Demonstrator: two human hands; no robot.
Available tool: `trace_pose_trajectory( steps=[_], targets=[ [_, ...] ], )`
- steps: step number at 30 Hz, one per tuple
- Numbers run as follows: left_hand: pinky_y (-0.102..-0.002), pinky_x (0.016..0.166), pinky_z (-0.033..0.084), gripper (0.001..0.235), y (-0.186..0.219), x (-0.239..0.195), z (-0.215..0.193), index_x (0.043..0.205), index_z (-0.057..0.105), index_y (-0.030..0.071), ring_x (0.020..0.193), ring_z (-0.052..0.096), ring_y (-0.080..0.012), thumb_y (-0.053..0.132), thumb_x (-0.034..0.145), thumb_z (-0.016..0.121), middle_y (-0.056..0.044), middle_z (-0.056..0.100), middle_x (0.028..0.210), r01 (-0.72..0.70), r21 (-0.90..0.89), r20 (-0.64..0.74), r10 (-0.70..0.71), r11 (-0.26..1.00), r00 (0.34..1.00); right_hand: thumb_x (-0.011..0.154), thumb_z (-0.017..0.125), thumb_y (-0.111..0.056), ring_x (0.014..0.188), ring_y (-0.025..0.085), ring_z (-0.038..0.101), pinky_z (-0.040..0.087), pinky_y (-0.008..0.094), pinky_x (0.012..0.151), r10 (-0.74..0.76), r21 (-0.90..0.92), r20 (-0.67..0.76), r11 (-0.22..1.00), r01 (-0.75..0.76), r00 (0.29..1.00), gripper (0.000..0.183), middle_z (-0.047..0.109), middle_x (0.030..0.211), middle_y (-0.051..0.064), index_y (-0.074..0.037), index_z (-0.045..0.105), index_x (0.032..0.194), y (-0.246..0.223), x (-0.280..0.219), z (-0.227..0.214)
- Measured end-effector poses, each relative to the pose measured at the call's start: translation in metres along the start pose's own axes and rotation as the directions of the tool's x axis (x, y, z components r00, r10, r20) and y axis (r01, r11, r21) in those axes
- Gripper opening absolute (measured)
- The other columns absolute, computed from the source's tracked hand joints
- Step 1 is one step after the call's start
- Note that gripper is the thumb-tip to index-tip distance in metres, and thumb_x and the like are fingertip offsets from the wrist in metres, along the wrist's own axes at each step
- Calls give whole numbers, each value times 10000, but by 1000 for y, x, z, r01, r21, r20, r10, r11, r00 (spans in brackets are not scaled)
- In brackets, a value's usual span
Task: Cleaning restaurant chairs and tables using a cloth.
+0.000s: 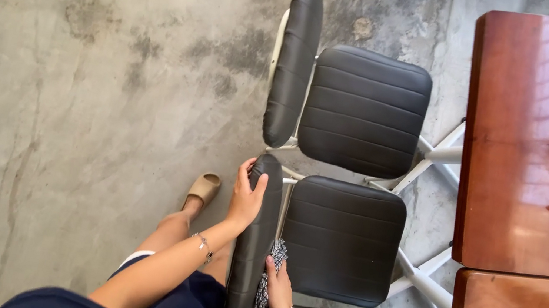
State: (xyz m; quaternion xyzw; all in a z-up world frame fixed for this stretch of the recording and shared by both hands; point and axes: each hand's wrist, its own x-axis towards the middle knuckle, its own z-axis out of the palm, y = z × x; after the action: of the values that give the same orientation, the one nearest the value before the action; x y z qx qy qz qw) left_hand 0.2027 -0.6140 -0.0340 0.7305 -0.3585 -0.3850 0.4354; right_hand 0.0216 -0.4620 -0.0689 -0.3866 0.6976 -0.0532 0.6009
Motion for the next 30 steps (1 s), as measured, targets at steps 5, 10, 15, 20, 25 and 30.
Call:
trace_pose_trajectory(
  steps=[5, 10, 15, 20, 25, 30],
  targets=[
    [-412, 1058, 463, 603, 12, 1, -1, 1428, 445, 48, 1250, 581, -335, 262, 924, 698, -199, 583, 1359, -44, 45, -9, 45, 998, 999, 951, 361, -693, 1236, 458, 594, 462, 468, 1032, 9, -130, -51, 991, -16, 999, 706, 694, 1251, 239, -188, 578, 1395, -11, 34, -4],
    [-422, 1021, 481, 711, 16, -5, -8, 1425, 426, 39, 1205, 589, -344, 192, 829, 783, -208, 580, 1327, -88, 94, -1, 89, 992, 996, 939, 400, -693, 1218, 439, 625, 490, 451, 1010, -28, -38, -51, 999, 27, 998, 696, 728, 1206, 224, -180, 643, 1341, 1, 81, 2],
    [-419, 1014, 494, 714, 26, -2, -5, 1423, 430, 52, 1192, 603, -333, 181, 813, 778, -196, 585, 1309, -40, 84, 16, 39, 996, 999, 966, 401, -688, 1211, 404, 641, 486, 434, 1012, -66, -59, 5, 996, 66, 998, 696, 743, 1183, 209, -131, 683, 1272, -3, 110, -6],
    [-432, 1030, 476, 710, 25, 0, -4, 1421, 433, 43, 1219, 579, -354, 167, 814, 780, -208, 567, 1329, -64, 95, -20, 66, 993, 998, 944, 485, -645, 1128, 398, 682, 529, 433, 939, -109, -135, -33, 985, 104, 993, 640, 755, 1090, 208, -117, 709, 1228, -14, 110, -15],
    [-430, 1040, 470, 691, 21, -1, -4, 1414, 435, 36, 1230, 574, -359, 175, 827, 772, -210, 559, 1341, -71, 70, -8, 71, 995, 997, 933, 557, -606, 1014, 357, 737, 554, 424, 868, -156, -156, -109, 978, 138, 982, 590, 781, 979, 198, -92, 726, 1167, -47, 84, -33],
    [-417, 1080, 437, 515, 5, 1, -1, 1418, 458, 32, 1270, 557, -347, 293, 1004, 616, -213, 550, 1374, -29, 11, -14, 29, 1000, 999, 1009, 595, -521, 930, 170, 697, 527, 359, 878, -381, 311, -295, 829, 465, 876, 589, 768, 1064, 162, 24, 706, 1203, -63, 79, -35]
  ],
)
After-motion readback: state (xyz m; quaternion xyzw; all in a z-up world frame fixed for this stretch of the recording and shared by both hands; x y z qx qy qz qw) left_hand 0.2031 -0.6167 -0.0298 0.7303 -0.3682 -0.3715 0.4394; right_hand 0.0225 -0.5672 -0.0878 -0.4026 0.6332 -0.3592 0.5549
